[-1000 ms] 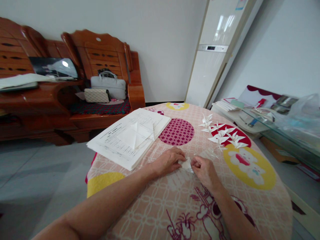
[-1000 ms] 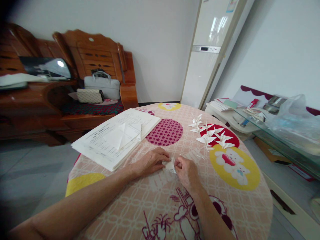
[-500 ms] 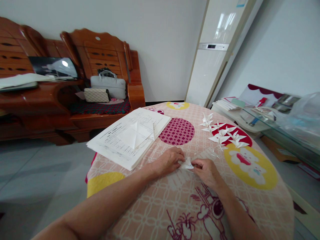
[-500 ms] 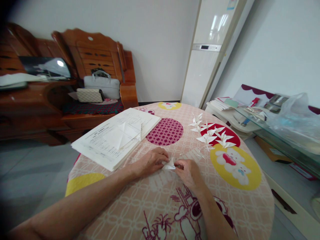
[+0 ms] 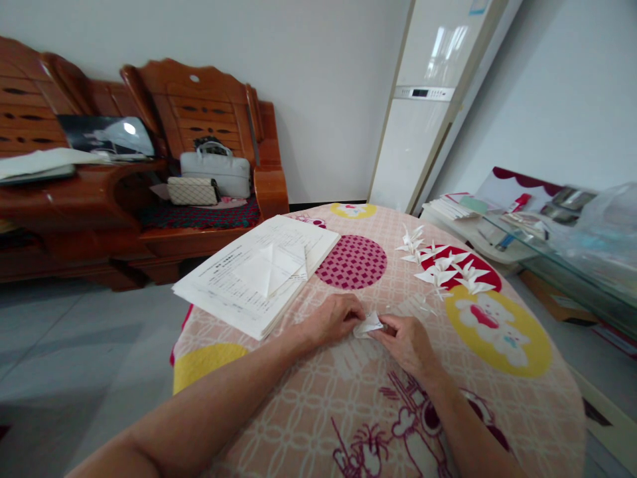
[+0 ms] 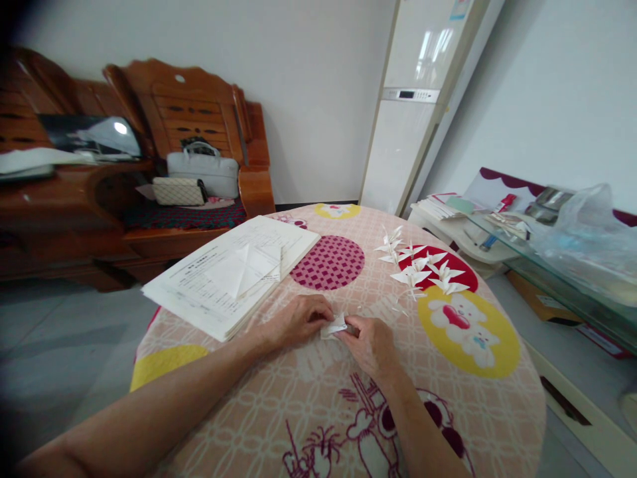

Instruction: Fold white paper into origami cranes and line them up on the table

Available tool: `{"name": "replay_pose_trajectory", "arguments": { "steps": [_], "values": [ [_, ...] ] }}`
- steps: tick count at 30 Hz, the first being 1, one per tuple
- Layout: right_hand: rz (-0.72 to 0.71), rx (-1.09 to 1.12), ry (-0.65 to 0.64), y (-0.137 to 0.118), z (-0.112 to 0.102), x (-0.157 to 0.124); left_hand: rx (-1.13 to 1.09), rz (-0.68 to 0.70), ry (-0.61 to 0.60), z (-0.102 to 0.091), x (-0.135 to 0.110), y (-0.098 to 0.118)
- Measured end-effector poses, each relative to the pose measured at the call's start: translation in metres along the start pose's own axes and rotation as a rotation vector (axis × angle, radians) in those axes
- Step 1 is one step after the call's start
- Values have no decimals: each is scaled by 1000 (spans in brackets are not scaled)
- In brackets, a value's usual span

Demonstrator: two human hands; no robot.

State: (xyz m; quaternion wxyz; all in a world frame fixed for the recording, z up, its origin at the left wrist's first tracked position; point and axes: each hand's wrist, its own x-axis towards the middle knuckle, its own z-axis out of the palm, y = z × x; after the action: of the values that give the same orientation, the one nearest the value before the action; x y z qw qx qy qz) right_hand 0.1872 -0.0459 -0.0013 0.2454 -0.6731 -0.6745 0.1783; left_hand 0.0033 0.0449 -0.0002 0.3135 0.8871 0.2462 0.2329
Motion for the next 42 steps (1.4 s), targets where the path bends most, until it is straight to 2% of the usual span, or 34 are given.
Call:
{"name": "replay_pose_trajectory", "arguments": {
  "steps": [5, 10, 15, 24, 28, 33, 36, 39, 42],
  "values": [
    [-4, -104, 48, -10, 2, 2, -12, -114, -10, -7, -1, 15],
    [-24, -179, 65, -13, 4, 2, 63, -153, 76, -1, -1, 20],
    [-66, -97, 71, -9, 4, 0, 130, -183, 122, -1, 0, 18],
    [-217, 10, 89, -10, 1, -2, -4, -233, 145, -2, 3, 4],
    [-232, -21, 55, -8, -1, -3, -58, -228, 147, -5, 3, 2],
    [-259, -67, 8, -9, -6, -5, -61, -160, 108, -11, 3, 1],
    [-268, -100, -10, -11, -8, -7, -48, -36, 66, -16, 3, 2],
    [-264, -125, -25, -12, -8, -8, -13, 70, -94, -25, 3, 3],
    [-259, -148, -28, -12, -8, -9, 12, 117, -248, -35, 3, 4]
  ]
}}
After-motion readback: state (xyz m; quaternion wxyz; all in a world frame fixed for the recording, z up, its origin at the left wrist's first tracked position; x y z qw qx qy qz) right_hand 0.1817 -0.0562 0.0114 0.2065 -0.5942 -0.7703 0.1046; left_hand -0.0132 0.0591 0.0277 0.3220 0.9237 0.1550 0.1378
